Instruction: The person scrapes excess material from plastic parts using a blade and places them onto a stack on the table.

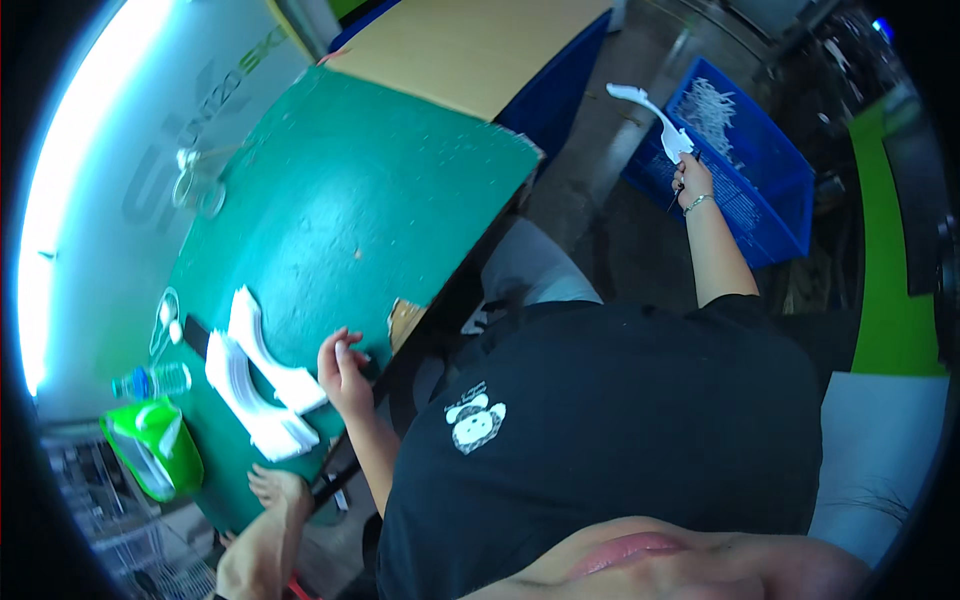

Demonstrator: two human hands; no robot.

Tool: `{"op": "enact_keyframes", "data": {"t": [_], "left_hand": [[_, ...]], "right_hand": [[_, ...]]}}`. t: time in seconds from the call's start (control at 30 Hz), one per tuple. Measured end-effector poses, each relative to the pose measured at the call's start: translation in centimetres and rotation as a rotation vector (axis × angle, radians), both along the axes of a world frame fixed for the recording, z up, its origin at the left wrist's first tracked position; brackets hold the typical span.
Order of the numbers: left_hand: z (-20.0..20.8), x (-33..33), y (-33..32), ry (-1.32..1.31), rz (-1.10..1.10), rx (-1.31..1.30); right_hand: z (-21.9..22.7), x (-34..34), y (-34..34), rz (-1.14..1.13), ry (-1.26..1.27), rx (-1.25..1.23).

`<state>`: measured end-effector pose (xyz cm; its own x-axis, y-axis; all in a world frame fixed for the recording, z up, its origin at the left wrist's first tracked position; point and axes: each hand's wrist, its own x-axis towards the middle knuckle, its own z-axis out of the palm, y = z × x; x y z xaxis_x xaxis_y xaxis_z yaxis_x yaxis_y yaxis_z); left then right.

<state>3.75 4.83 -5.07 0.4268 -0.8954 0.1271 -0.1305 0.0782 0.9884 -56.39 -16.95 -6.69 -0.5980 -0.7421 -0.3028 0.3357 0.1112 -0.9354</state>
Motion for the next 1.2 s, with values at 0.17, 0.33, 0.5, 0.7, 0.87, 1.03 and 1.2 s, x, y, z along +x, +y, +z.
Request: {"op": "enact_keyframes", "data": {"t": [0.17, 0.33, 0.5, 0.7, 0.87, 1.03, 1.2], "left_hand": [[0.3, -0.5, 0.2, -0.019, 0.013, 0.0], [0.3, -0.8, 0.4, -0.062, 0.054, 0.015], [0.6, -1.3, -0.2, -0.133, 0.048, -0.006], [0.5, -0.9, -0.8, -0.406, 0.056, 0.008], [1.4, -1.5, -0.1, -0.53, 0.099, -0.056], [1.3, -1.5, 0.3, -0.513, 0.133, -0.086], [2.0, -1.1, 0.1, -0.579, 0.102, -0.077]], "right_hand": [[0.7, -12.4, -1.6, -0.359, 0.103, 0.026], [5.2, -13.3, -1.3, -0.411, 0.07, 0.205], [-1.4, -9.7, -2.7, 0.027, 0.361, 0.396], [-6.5, -0.9, -7.5, 0.337, 1.16, 0.201], [1.2, 13.6, -10.1, 0.505, 1.079, -0.207], [7.5, 28.0, -7.7, 0.829, 1.123, -0.366], [5.0, 37.1, -8.2, 0.913, 1.44, -0.467]]}}
